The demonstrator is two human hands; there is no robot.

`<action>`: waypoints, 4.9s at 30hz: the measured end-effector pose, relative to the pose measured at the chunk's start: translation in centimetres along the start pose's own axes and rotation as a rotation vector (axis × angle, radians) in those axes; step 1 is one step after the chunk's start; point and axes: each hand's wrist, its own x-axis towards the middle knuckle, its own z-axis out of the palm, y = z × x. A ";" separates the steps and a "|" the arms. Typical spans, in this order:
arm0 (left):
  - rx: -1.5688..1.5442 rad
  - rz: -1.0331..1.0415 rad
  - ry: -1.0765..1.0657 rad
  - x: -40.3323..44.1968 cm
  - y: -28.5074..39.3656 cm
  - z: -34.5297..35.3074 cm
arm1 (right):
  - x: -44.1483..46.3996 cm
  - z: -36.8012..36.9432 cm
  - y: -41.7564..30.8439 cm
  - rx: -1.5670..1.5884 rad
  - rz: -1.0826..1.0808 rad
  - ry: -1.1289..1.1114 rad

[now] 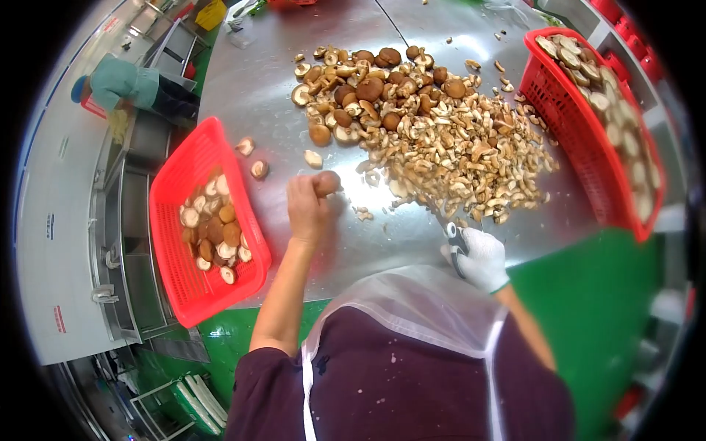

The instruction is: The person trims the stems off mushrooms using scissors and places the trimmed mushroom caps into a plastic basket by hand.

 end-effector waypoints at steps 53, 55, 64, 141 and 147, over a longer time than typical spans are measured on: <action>-1.391 -0.840 -1.189 0.7 13.1 -2.8 | 1.7 -5.8 -0.7 -0.314 -0.125 -0.380; -1.402 -0.844 -1.199 0.6 12.9 -2.6 | 2.2 -6.5 -1.7 -0.333 -0.043 -0.549; -1.154 -0.883 -0.943 0.2 9.7 -3.1 | 1.6 -4.0 0.2 -0.103 -0.082 -0.363; -1.561 -0.749 -0.660 -0.9 13.8 -0.1 | 0.0 -3.9 -3.2 -0.168 0.227 -0.319; -1.579 -0.674 -0.680 -0.9 14.9 -0.4 | -0.2 -3.8 -3.8 -0.199 0.183 -0.288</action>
